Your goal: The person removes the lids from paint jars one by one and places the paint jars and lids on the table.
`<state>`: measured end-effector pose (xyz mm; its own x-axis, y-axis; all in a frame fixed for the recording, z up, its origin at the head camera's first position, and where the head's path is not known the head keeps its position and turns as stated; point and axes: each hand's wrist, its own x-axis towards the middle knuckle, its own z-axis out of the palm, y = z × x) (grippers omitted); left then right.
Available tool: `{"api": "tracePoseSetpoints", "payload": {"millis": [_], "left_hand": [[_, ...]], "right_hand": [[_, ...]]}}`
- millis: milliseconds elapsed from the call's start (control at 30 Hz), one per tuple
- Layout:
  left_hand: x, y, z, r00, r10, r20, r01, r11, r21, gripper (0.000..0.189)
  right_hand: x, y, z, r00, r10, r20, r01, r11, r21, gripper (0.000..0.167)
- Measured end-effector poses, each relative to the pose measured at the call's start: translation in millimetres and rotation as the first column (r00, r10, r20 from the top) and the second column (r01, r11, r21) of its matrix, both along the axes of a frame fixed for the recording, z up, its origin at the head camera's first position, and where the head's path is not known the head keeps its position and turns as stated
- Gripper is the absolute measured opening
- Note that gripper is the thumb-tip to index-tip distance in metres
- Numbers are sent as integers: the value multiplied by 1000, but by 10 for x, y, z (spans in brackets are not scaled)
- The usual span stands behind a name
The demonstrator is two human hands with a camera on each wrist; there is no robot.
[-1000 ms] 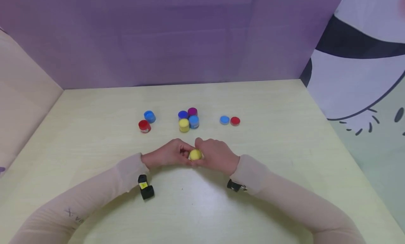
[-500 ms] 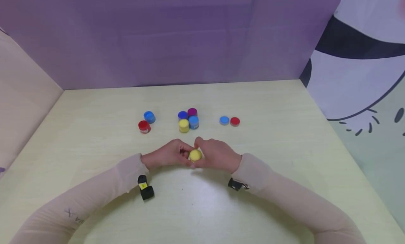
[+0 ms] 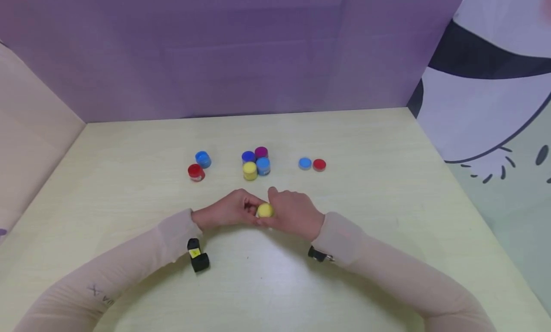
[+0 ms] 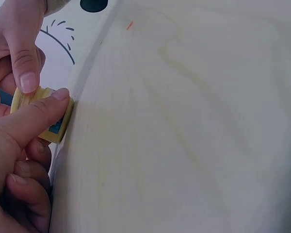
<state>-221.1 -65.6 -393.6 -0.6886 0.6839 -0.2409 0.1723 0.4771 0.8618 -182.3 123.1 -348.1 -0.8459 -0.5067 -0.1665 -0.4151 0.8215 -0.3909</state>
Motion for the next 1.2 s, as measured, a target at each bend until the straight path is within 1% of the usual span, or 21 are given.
{"api": "tracePoseSetpoints", "payload": {"millis": [133,333,433,567,667,767,933,1100,1200], "left_hand": [[4,1,7,1000,3,-2,-3,1000,0,33],[8,-1,13,1000,-1,8,1,1000,12,34],[7,-1,14,1000,-9,-1,9,1000,14,34],[13,-2,16,1000,-1,-5,1,1000,10,31],[17,-8,8,1000,13,-3,-13,1000,3,32],[17,-13,1,1000,22,-4,-22,1000,-6,37],[18,-12,2,999,37,5,-37,999,-7,41],[26,-9,7,999,39,13,-39,999,-7,40],[33,-13,16,999,42,17,-41,999,-3,39]], "right_hand": [[-1,21,18,1000,21,2,-21,1000,-14,41],[-16,73,32,999,53,-2,-53,998,-39,41],[-30,100,39,998,68,-8,-68,996,-59,40],[-43,131,60,997,77,-7,-77,993,-86,38],[-53,159,80,997,76,-7,-76,992,-102,38],[-71,199,93,997,74,-15,-75,990,-115,38],[-113,266,83,997,69,-20,-71,989,-133,38],[-155,338,58,999,53,-6,-53,989,-136,38],[-192,383,60,1000,27,10,-25,991,-132,39]]}}
